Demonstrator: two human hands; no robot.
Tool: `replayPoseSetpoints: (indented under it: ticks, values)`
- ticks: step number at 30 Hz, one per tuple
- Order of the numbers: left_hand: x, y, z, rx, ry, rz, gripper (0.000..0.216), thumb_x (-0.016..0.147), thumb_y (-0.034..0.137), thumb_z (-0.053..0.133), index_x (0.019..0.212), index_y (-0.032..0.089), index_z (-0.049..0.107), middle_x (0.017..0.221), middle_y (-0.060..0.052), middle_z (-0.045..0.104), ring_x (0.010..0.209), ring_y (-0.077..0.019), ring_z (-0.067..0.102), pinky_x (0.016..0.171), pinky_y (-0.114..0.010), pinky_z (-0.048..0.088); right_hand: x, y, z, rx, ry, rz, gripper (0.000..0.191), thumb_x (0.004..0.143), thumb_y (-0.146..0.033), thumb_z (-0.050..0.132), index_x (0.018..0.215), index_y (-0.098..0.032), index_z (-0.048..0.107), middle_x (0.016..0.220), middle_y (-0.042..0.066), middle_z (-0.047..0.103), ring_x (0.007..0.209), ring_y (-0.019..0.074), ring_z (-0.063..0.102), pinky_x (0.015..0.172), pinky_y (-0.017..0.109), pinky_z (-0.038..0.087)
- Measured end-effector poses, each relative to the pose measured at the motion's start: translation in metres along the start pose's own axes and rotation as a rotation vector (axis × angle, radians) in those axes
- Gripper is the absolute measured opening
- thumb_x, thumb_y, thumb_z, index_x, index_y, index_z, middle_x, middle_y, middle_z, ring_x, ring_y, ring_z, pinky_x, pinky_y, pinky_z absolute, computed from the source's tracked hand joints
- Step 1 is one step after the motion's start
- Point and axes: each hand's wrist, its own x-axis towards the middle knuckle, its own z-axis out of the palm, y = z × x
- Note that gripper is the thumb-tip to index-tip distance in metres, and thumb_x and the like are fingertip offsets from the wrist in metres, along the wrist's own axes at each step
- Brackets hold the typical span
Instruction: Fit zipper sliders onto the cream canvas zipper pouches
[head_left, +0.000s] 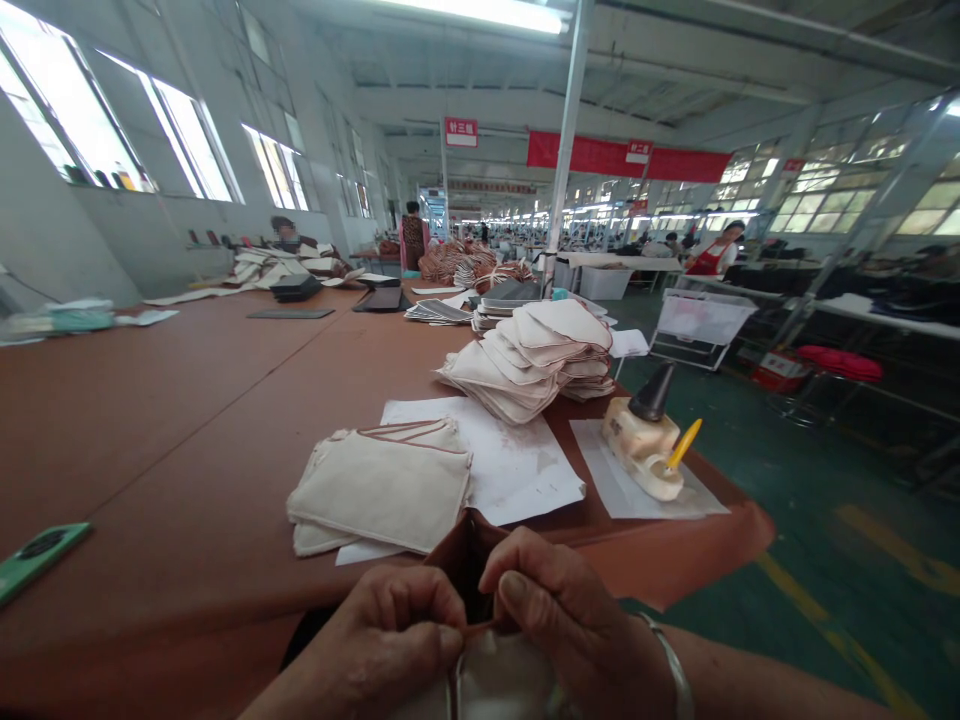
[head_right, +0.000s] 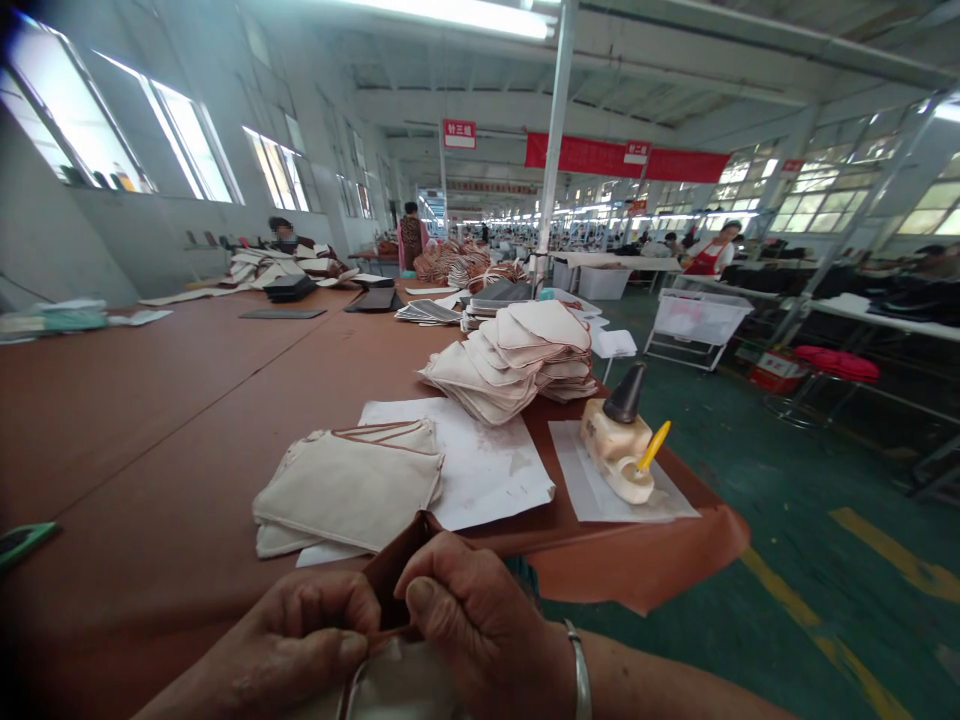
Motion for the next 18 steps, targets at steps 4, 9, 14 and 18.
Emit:
replayPoseSetpoints:
  ticks: [4,9,14,18]
  values:
    - [0.002,-0.001,0.0,0.043,0.009,0.109,0.049,0.06,0.054,0.083,0.06,0.012,0.057,0.058,0.001,0.049,0.053,-0.0083,0.034,0.051,-0.022,0.023,0.009,-0.004,-0.004,0.143,-0.14,0.073,0.038,0.099,-0.043,0.046,0.082,-0.011,0.059,0.072,0.0,0.05,0.064,0.0083,0.041,0.057,0.019,0.035]
    - [-0.005,0.003,0.003,-0.047,-0.012,0.059,0.042,0.062,0.049,0.084,0.067,0.012,0.062,0.058,0.001,0.049,0.052,-0.0079,0.034,0.05,-0.021,0.023,0.012,0.0,-0.007,0.254,-0.279,0.142,0.035,0.091,-0.043,0.06,0.079,-0.01,0.059,0.064,-0.003,0.042,0.056,0.0059,0.032,0.047,0.017,0.025]
    - [-0.008,0.005,0.011,-0.174,-0.039,-0.011,0.035,0.065,0.041,0.083,0.072,0.013,0.063,0.06,-0.001,0.054,0.051,-0.0071,0.036,0.051,-0.021,0.02,0.009,0.004,-0.008,0.254,-0.253,0.048,0.036,0.093,-0.044,0.056,0.078,-0.012,0.055,0.065,-0.003,0.042,0.056,0.006,0.033,0.048,0.016,0.027]
    - [-0.006,0.002,0.015,-0.171,-0.046,-0.014,0.035,0.066,0.042,0.083,0.073,0.014,0.062,0.059,0.001,0.052,0.05,-0.0068,0.034,0.05,-0.02,0.02,0.01,0.006,-0.009,0.283,-0.288,0.03,0.033,0.093,-0.043,0.055,0.078,-0.013,0.053,0.064,-0.003,0.041,0.054,0.0058,0.032,0.047,0.015,0.027]
